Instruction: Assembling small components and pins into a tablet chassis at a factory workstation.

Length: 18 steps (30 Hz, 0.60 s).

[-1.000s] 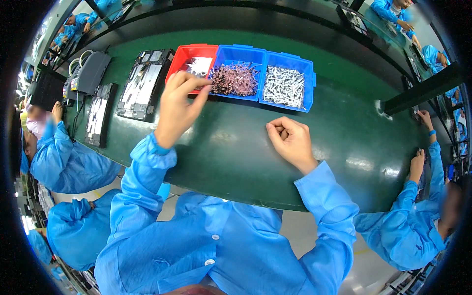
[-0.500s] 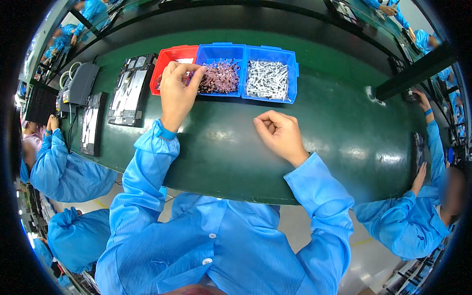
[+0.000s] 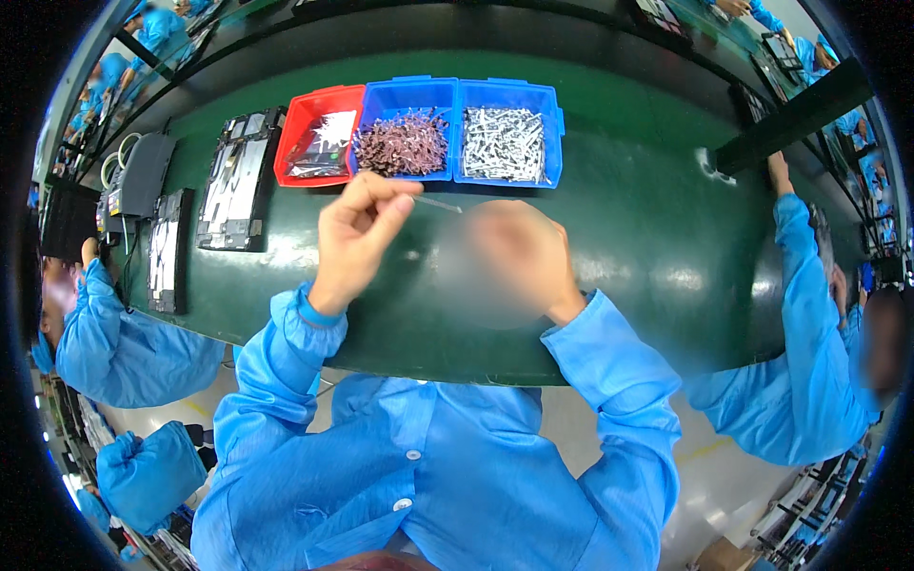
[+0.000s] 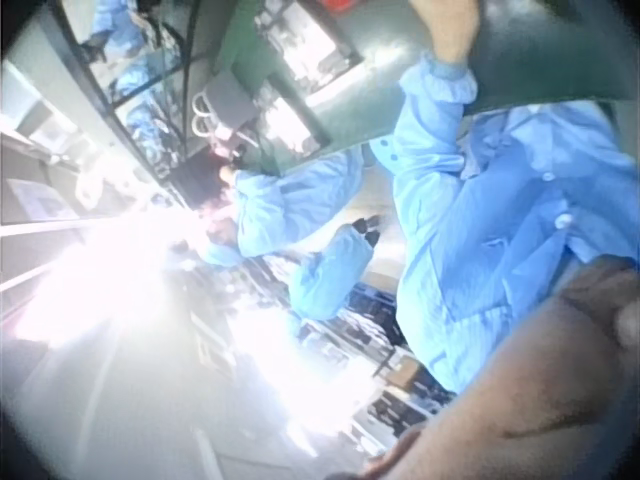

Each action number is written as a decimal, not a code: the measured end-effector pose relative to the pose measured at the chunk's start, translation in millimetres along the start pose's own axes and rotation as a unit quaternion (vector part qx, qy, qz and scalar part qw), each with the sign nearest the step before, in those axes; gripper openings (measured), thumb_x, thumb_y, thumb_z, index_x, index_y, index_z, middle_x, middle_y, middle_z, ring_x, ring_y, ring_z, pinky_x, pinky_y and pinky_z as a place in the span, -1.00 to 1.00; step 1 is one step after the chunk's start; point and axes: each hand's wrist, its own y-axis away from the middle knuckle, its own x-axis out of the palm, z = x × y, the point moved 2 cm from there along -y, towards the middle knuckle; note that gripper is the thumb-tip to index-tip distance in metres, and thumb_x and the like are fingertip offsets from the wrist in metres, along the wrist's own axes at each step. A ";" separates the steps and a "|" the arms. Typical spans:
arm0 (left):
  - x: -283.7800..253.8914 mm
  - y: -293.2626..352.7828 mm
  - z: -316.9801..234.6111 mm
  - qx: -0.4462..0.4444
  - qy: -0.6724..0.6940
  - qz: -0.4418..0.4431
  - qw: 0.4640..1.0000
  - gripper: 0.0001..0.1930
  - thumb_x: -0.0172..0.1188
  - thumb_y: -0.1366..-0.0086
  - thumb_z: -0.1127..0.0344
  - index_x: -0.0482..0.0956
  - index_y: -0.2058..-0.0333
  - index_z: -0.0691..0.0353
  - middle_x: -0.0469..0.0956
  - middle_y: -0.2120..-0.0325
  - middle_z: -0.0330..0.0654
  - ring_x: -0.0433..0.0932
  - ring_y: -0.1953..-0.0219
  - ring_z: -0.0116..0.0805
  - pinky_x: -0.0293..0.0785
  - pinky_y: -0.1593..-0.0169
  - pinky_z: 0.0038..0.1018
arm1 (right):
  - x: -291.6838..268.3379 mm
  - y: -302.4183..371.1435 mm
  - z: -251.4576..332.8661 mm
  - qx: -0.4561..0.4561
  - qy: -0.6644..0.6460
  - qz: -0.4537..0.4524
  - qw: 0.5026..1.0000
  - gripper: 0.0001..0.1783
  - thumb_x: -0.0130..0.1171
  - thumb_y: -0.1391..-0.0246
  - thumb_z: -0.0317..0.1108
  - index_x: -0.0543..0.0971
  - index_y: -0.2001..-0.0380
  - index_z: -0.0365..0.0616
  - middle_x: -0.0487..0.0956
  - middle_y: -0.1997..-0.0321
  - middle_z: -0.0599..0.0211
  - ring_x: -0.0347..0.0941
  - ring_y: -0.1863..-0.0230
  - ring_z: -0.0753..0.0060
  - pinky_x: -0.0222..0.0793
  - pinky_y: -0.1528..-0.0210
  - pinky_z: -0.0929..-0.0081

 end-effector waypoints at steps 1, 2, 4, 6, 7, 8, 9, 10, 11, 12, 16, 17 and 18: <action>4.9 8.1 -0.8 -0.008 0.005 0.030 1.000 -0.83 0.29 -0.36 0.51 0.73 0.09 0.29 0.42 0.34 -0.36 0.35 0.33 -0.65 0.30 0.24 -0.68 | 4.4 3.0 8.2 0.039 -0.077 0.011 0.996 -0.76 0.34 -0.22 -0.47 0.64 0.06 -0.26 0.63 0.29 0.43 0.53 0.43 0.78 0.38 0.45 0.74; 9.7 14.8 -1.2 -0.023 0.025 0.040 0.999 -0.81 0.29 -0.36 0.52 0.73 0.07 0.29 0.42 0.32 -0.35 0.37 0.31 -0.63 0.31 0.25 -0.68 | 8.3 5.3 11.0 0.029 -0.100 0.036 0.994 -0.66 0.35 -0.20 -0.49 0.60 -0.04 -0.26 0.63 0.23 0.42 0.58 0.37 0.73 0.44 0.41 0.73; 15.9 22.4 -2.0 -0.028 0.034 0.050 0.998 -0.80 0.29 -0.36 0.54 0.73 0.06 0.31 0.41 0.31 -0.34 0.36 0.30 -0.61 0.31 0.23 -0.66 | 17.6 8.6 15.6 -0.029 -0.062 0.022 0.997 -0.70 0.39 -0.11 -0.57 0.64 0.06 -0.25 0.67 0.18 0.33 0.62 0.35 0.61 0.50 0.37 0.65; 19.9 27.0 -1.2 -0.018 0.030 0.057 0.998 -0.79 0.31 -0.34 0.56 0.74 0.07 0.32 0.42 0.30 -0.32 0.36 0.30 -0.59 0.32 0.25 -0.63 | 22.7 10.4 19.5 -0.069 -0.042 0.008 0.997 -0.73 0.40 -0.08 -0.59 0.66 0.12 -0.26 0.68 0.20 0.30 0.63 0.35 0.56 0.52 0.36 0.61; 19.9 27.8 -1.1 -0.020 0.030 0.059 0.998 -0.79 0.31 -0.34 0.56 0.74 0.07 0.32 0.42 0.30 -0.32 0.36 0.30 -0.59 0.32 0.25 -0.63 | 23.5 10.5 20.4 -0.094 -0.006 0.004 0.996 -0.76 0.41 -0.05 -0.61 0.67 0.18 -0.26 0.69 0.25 0.27 0.64 0.36 0.51 0.52 0.36 0.58; 19.7 28.2 -2.0 -0.009 0.007 0.063 0.998 -0.78 0.32 -0.32 0.56 0.75 0.08 0.27 0.42 0.31 -0.31 0.39 0.31 -0.57 0.35 0.27 -0.62 | 24.4 10.5 21.6 -0.119 0.029 0.001 0.992 -0.80 0.42 -0.02 -0.63 0.68 0.25 -0.26 0.70 0.29 0.24 0.65 0.36 0.46 0.53 0.35 0.55; 20.3 28.4 -2.7 0.002 -0.015 0.066 0.998 -0.77 0.32 -0.31 0.56 0.77 0.08 0.22 0.41 0.32 -0.29 0.42 0.32 -0.56 0.39 0.29 -0.62 | 24.7 10.6 23.6 -0.118 0.029 -0.001 0.993 -0.80 0.42 -0.02 -0.63 0.68 0.25 -0.26 0.70 0.29 0.24 0.65 0.36 0.46 0.53 0.35 0.55; 20.3 27.9 -2.1 0.002 -0.015 0.068 0.998 -0.77 0.32 -0.31 0.56 0.77 0.08 0.22 0.41 0.32 -0.29 0.42 0.32 -0.56 0.39 0.29 -0.62 | 24.6 10.6 26.7 -0.133 0.044 -0.017 0.990 -0.83 0.42 -0.01 -0.63 0.68 0.29 -0.27 0.70 0.33 0.24 0.65 0.36 0.44 0.53 0.35 0.54; 19.8 26.8 -2.6 0.031 -0.046 0.069 0.996 -0.75 0.33 -0.29 0.57 0.78 0.09 0.20 0.41 0.32 -0.29 0.42 0.33 -0.54 0.39 0.30 -0.60 | 24.3 10.8 28.4 -0.149 0.059 -0.032 0.987 -0.85 0.42 0.00 -0.63 0.68 0.32 -0.27 0.69 0.37 0.24 0.66 0.36 0.42 0.53 0.35 0.53; 20.2 26.8 -3.3 0.061 -0.077 0.069 0.993 -0.74 0.33 -0.28 0.58 0.78 0.09 0.18 0.41 0.32 -0.28 0.43 0.34 -0.52 0.40 0.30 -0.58 | 23.8 11.5 27.8 -0.148 0.058 -0.033 0.987 -0.85 0.42 0.00 -0.63 0.68 0.32 -0.27 0.69 0.37 0.24 0.66 0.36 0.42 0.53 0.35 0.53; 22.3 29.3 -4.0 0.072 -0.092 0.064 0.991 -0.73 0.34 -0.26 0.59 0.79 0.09 0.16 0.41 0.32 -0.28 0.43 0.34 -0.49 0.40 0.30 -0.57 | 21.4 12.7 26.1 -0.160 0.065 -0.040 0.984 -0.84 0.41 0.02 -0.65 0.69 0.33 -0.26 0.70 0.36 0.21 0.66 0.38 0.41 0.53 0.37 0.52; 22.9 30.1 -4.1 0.069 -0.095 0.065 0.991 -0.73 0.34 -0.26 0.59 0.79 0.09 0.17 0.40 0.32 -0.28 0.42 0.34 -0.50 0.40 0.30 -0.58 | 20.9 12.9 25.9 -0.160 0.064 -0.041 0.984 -0.84 0.41 0.03 -0.65 0.69 0.33 -0.26 0.70 0.37 0.21 0.66 0.38 0.40 0.53 0.38 0.52; 23.0 30.7 -4.3 0.067 -0.099 0.065 0.991 -0.73 0.33 -0.27 0.59 0.79 0.09 0.17 0.40 0.32 -0.29 0.41 0.34 -0.51 0.40 0.29 -0.58 | 20.9 12.7 26.3 -0.160 0.063 -0.042 0.984 -0.84 0.41 0.03 -0.65 0.69 0.33 -0.26 0.70 0.37 0.21 0.66 0.38 0.40 0.53 0.38 0.52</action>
